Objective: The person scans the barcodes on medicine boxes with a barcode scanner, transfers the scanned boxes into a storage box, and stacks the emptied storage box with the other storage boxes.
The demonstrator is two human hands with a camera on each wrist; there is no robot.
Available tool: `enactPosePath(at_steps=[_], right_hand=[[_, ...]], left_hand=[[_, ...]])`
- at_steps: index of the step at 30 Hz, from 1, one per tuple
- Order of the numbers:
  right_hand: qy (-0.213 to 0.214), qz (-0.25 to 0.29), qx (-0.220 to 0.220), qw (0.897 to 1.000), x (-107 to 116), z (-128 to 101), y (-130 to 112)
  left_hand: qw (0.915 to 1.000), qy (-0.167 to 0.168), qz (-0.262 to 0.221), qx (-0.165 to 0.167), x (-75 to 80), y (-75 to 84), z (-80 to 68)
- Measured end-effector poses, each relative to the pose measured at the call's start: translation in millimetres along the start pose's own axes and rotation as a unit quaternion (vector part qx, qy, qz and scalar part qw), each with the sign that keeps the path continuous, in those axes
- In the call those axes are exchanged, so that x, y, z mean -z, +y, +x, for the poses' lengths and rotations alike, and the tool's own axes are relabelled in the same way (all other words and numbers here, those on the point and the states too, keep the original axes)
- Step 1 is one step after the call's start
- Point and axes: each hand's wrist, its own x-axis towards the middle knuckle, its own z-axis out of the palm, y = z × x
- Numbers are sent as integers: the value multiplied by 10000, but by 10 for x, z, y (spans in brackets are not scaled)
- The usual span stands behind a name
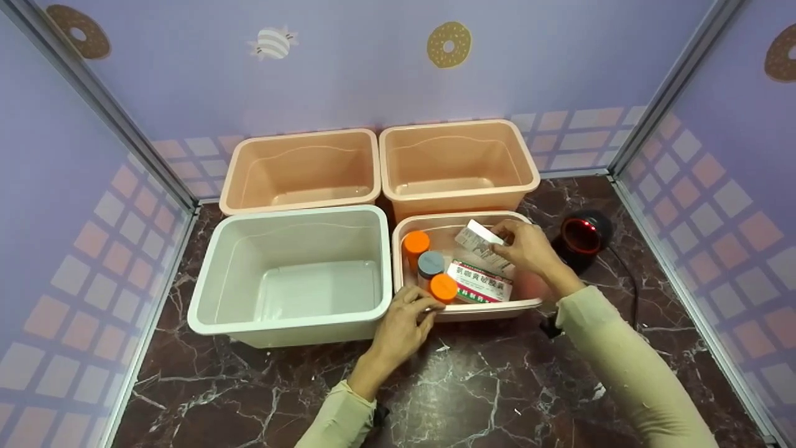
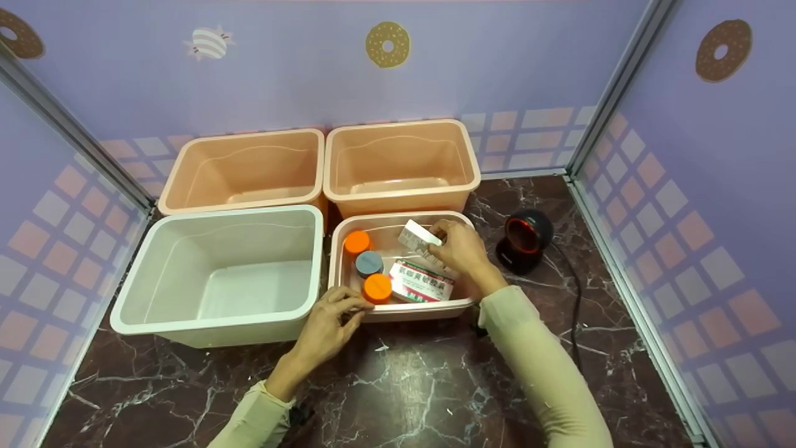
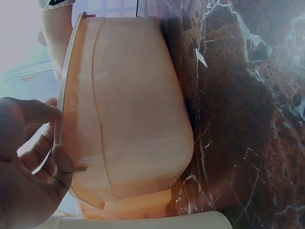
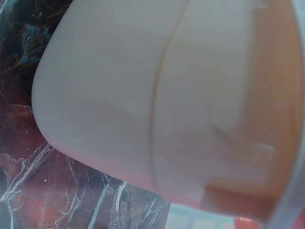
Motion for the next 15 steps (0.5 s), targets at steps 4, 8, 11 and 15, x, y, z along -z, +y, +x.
enactPosePath(at_steps=[4,8,11,15], right_hand=[[124,144,-31,9998,48,-32,-16],[207,268,-94,9994,92,-64,-16],[224,381,-157,9989,116,-89,-8],[263,455,-192,9984,149,-128,8]], left_hand=[[10000,20,-21,-34,2,2,1],[10000,2,-27,-15,-5,-1,2],[10000,-11,-38,9,-10,-5,3],[10000,-4,-46,-76,-6,-16,1]])
